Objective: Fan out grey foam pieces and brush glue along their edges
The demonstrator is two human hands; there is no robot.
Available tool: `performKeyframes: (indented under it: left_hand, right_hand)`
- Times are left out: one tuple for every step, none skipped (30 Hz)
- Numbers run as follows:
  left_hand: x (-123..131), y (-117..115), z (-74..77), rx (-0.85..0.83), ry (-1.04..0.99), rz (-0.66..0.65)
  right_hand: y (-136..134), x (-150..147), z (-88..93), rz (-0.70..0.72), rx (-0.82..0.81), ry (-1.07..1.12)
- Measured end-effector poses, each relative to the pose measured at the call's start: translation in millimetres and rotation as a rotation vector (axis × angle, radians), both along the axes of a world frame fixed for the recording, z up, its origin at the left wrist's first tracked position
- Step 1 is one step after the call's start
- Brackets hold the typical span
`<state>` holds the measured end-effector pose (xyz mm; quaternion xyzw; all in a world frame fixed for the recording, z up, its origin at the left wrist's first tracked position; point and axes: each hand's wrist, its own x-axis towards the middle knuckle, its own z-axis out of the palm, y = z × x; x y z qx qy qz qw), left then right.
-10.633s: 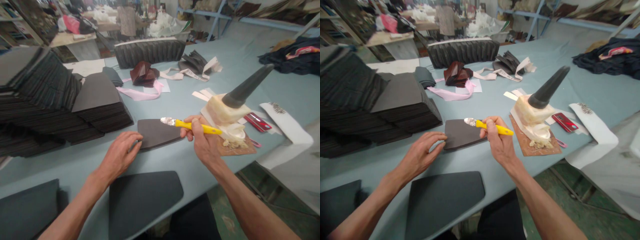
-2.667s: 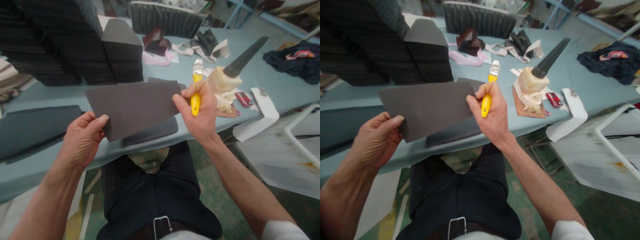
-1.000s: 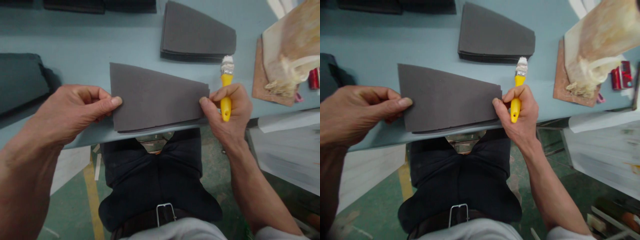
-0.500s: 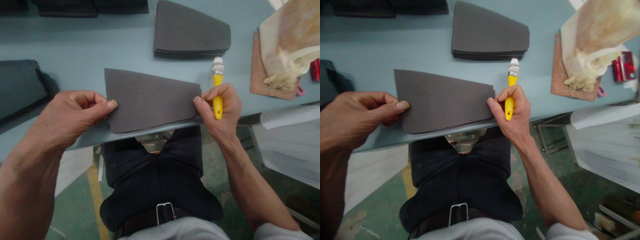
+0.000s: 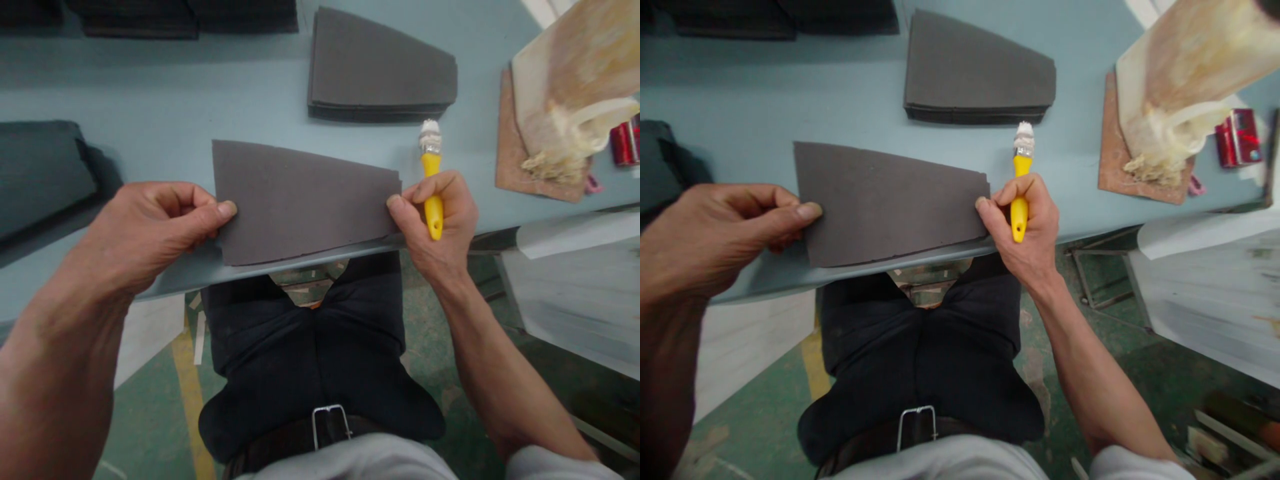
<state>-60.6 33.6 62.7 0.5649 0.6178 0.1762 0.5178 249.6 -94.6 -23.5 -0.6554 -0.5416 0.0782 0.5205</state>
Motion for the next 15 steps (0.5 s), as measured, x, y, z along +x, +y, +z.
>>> performKeyframes:
  left_hand:
    - [-0.8, 0.3, -0.6, 0.018, 0.06, -0.018]
    - [-1.6, 0.8, -1.4, 0.034, 0.103, -0.033]
    - [-2.3, 1.4, -2.3, 0.047, 0.126, -0.044]
    - [-2.5, 1.8, -3.0, 0.05, 0.126, -0.046]
    - [-2.3, 2.2, -3.4, 0.045, 0.122, -0.043]
    - [-1.6, 2.3, -3.3, 0.034, 0.124, -0.035]
    - [-0.4, 2.1, -2.6, 0.023, 0.132, -0.022]
    - [1.1, 1.7, -1.4, 0.012, 0.138, -0.012]
    - [2.6, 1.1, 0.1, 0.001, 0.141, -0.009]
    - [4.0, 0.4, 1.4, -0.006, 0.142, -0.01]
    - [5.1, -0.2, 2.4, -0.008, 0.144, -0.012]
    - [5.7, -0.7, 2.7, -0.011, 0.147, -0.016]
    - [5.7, -0.9, 2.0, -0.008, 0.154, -0.018]
    - [5.0, -0.9, 0.5, 0.004, 0.166, -0.019]
    - [3.6, -0.8, -1.8, 0.025, 0.176, -0.024]
  right_hand:
    - [0.1, 0.1, 0.1, 0.002, -0.001, 0.002]
    - [0.2, 0.0, 0.5, 0.003, -0.004, 0.002]
    - [0.5, -0.2, 0.9, 0.003, -0.007, 0.001]
    - [0.8, -0.4, 1.4, 0.002, -0.008, 0.001]
    - [1.1, -0.7, 1.9, 0.001, -0.004, 0.002]
    - [1.4, -1.0, 2.2, 0.002, 0.003, 0.008]
    - [1.7, -1.2, 2.5, 0.003, 0.011, 0.015]
    - [1.9, -1.4, 2.5, 0.005, 0.016, 0.02]
    - [2.0, -1.4, 2.4, 0.007, 0.016, 0.022]
    - [2.1, -1.2, 2.2, 0.007, 0.011, 0.02]
    - [2.0, -0.9, 1.8, 0.005, 0.005, 0.016]
    - [1.9, -0.5, 1.2, 0.004, 0.0, 0.013]
    - [1.7, -0.1, 0.7, 0.005, -0.003, 0.011]
    - [1.4, 0.5, 0.1, 0.009, -0.005, 0.011]
    - [1.1, 1.0, -0.5, 0.015, -0.005, 0.011]
